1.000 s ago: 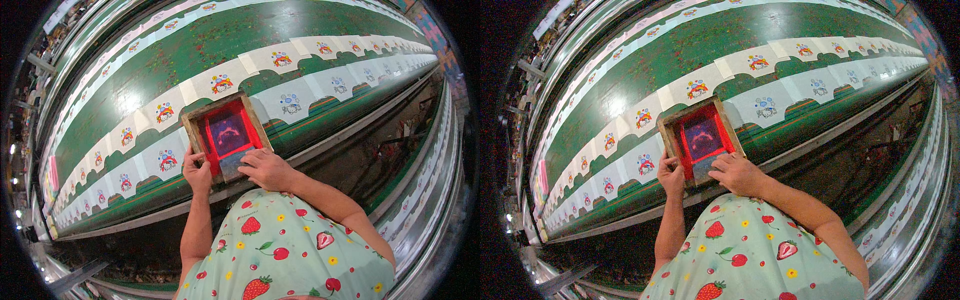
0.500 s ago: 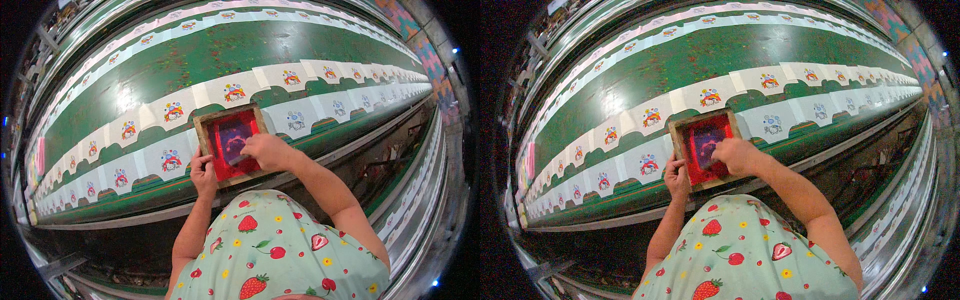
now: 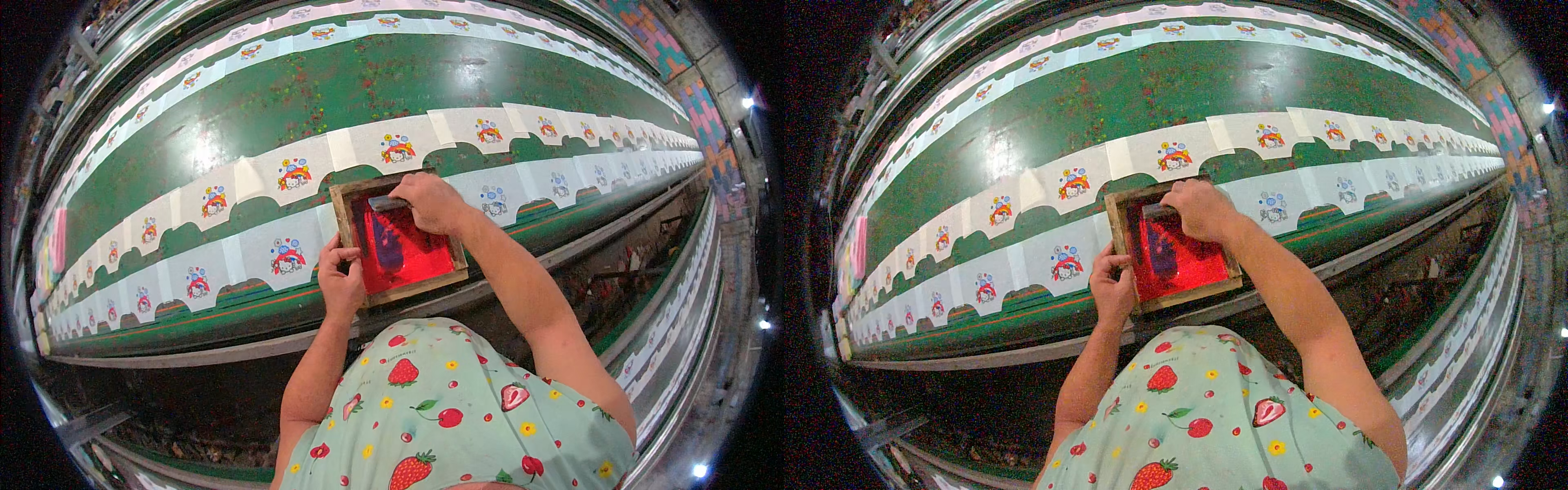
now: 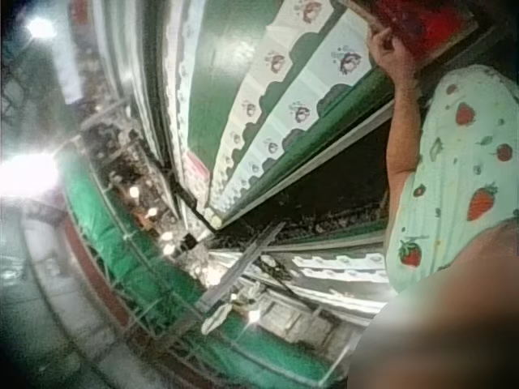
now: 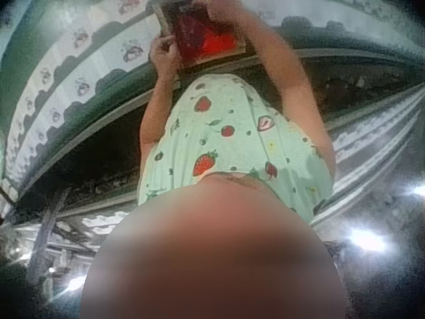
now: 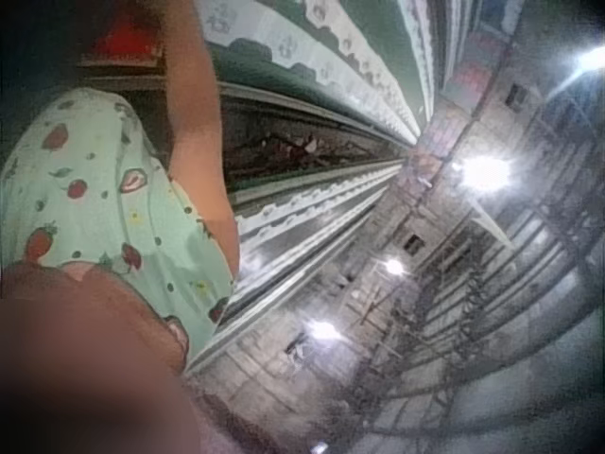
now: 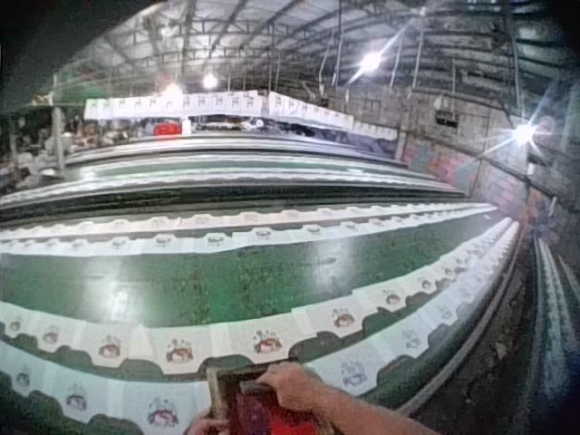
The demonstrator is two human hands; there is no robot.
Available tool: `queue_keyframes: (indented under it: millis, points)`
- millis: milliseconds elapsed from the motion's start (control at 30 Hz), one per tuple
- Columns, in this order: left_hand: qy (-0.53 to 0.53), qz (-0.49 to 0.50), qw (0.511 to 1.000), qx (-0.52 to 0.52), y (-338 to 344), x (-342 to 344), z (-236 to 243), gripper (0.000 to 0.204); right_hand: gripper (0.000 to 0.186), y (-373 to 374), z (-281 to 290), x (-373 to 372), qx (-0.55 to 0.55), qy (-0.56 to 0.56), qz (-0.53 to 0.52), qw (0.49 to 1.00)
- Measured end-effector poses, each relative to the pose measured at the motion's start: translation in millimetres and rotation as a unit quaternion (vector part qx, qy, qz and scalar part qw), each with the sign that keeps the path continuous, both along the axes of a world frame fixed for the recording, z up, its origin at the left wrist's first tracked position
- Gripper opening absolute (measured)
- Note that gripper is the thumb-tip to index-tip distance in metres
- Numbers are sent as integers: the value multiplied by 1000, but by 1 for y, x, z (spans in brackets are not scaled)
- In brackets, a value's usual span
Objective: The person holds a wooden frame with a mesh screen and repeatedly rubs a small gray block across the screen surface. The person briefly picks up a pink cloth from the table and wipes the screen, then continues rubbing the block across the screen. The task appears to be cleaning or smoothing the screen surface.
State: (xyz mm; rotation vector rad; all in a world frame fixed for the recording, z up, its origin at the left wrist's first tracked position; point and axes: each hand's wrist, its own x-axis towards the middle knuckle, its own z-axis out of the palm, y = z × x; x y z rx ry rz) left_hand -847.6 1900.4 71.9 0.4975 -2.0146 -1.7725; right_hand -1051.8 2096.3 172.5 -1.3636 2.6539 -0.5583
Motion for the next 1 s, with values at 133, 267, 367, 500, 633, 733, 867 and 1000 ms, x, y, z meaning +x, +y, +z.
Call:
queue_keyframes:
  millis: [133, 267, 367, 500, 633, 733, 867, 1000]
  points:
    - [9, -1, 1000, -11, 0, 0, -3, 18, 37, 11, -7, 38, -9, 44, 5, 999]
    - [8, -9, 1000, -16, -2, -1, -1, 19, 37, 23, -7, 78, -15, 65, 12, 998]
    - [11, -14, 998, -53, -4, 0, 1, 18, 38, 33, -5, 105, -17, 49, 13, 999]
    - [4, 1, 999, -38, -1, 0, 0, 20, 37, 43, -2, 137, -19, 54, 14, 998]
    - [17, 11, 994, -107, 4, 1, -2, 25, 39, 49, 5, 153, -8, 16, 8, 1000]
    - [17, 13, 988, -152, 9, 3, -3, 28, 40, 58, 8, 159, -13, -16, 22, 1000]
    - [16, 19, 990, -136, 12, 4, 1, 34, 47, 77, 1, 158, -154, -45, -1, 987]
    - [21, 24, 992, -120, 20, 3, 11, 34, 44, 115, -13, 153, -233, -17, -134, 963]
